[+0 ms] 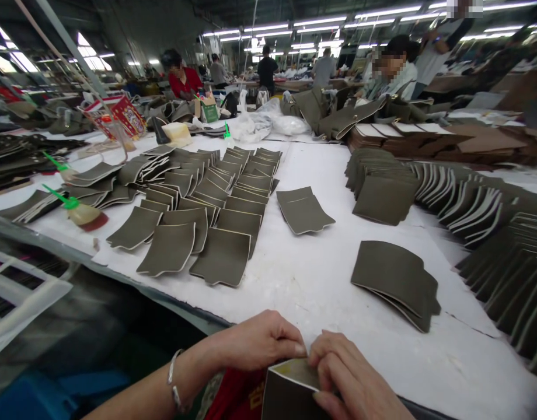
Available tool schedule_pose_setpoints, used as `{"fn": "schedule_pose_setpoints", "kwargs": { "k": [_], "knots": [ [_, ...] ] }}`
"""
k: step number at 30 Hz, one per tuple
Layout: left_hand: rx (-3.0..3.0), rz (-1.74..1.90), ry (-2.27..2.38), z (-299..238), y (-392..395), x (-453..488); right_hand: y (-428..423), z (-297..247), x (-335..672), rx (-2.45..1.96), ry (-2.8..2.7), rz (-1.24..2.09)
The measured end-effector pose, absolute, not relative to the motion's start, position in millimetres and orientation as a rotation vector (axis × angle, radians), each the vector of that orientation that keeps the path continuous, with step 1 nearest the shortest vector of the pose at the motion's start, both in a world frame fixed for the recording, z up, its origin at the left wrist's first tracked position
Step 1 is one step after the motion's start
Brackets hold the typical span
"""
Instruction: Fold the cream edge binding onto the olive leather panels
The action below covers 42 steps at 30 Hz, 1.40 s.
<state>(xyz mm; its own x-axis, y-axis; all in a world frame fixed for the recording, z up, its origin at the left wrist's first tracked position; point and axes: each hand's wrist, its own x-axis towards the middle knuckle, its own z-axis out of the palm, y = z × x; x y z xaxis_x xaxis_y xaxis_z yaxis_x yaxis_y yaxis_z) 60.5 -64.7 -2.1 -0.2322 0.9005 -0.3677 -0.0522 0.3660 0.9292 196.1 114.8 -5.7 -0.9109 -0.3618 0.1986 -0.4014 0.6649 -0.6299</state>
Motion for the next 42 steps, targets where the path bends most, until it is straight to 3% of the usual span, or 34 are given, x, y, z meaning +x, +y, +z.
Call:
{"fn": "schedule_pose_setpoints", "kwargs": {
  "k": [9, 27, 36, 42],
  "knots": [
    [0.885, 0.891, 1.861, 13, -96, 71, 110, -16, 193, 0.426, -2.977, 1.363],
    [0.885, 0.944, 1.857, 3, -95, 79, 107, -6, 188, 0.411, -3.044, 1.116],
    [1.094, 0.773, 2.048, -4, -85, 89, 106, -8, 193, 0.466, -3.080, 1.048],
    [1.040, 0.853, 1.996, -8, -77, 97, 109, 3, 193, 0.481, -3.106, 1.125]
  ]
}}
